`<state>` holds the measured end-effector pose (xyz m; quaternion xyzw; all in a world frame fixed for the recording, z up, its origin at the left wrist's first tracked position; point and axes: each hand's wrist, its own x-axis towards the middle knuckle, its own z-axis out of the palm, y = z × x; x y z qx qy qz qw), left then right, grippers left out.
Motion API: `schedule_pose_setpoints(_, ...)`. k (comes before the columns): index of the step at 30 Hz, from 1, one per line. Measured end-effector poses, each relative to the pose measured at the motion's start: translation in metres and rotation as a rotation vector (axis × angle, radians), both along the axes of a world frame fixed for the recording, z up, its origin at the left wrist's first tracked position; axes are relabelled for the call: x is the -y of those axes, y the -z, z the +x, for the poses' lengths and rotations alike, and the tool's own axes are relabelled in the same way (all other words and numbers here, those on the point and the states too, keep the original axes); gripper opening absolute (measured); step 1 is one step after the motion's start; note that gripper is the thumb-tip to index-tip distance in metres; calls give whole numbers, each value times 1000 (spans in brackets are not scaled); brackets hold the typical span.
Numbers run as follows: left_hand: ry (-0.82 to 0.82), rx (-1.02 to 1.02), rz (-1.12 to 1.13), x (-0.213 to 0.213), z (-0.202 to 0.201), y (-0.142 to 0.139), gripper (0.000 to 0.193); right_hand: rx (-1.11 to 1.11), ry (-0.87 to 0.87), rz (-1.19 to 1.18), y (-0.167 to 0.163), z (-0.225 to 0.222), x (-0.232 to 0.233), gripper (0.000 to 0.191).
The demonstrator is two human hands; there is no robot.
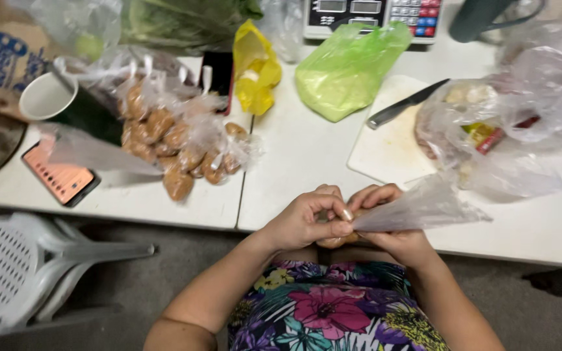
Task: The person sits at a table and packs brown food pieces one at a time into small clear plastic bags, twisting and tying each bag closed, then sets the finished bag with a growing pile of packed bags on the table. They reach into a larger bag of food pieces and repeat the packing cycle.
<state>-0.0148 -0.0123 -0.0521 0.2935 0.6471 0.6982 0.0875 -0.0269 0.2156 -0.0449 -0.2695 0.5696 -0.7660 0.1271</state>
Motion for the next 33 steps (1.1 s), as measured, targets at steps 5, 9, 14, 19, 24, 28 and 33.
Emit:
schedule_pose_setpoints(5,22,107,-6,6,4,-3,17,-61,1,103,19,5,-6,46)
schedule_pose_setpoints(9,9,32,-110,11,4,-6,16,-103,-2,99,25,3,-3,45)
schedule_pose_setpoints(14,33,-2,-177,19,-1,-9,18,-242,-12,137,28,7,5,42)
schedule_pose_setpoints(19,19,-24,-232,21,-2,-12,21,-27,-12,-21,30,11,4,44)
schedule_pose_setpoints(24,-6,-99,-272,21,-3,-12,20,53,-19,-66,34,8,3,42)
schedule_pose_setpoints(28,-29,-196,-348,24,-4,-11,19,-87,22,44,34,8,8,41)
schedule_pose_setpoints(33,-140,-269,-321,24,5,-15,14,-152,122,146,20,17,23,35)
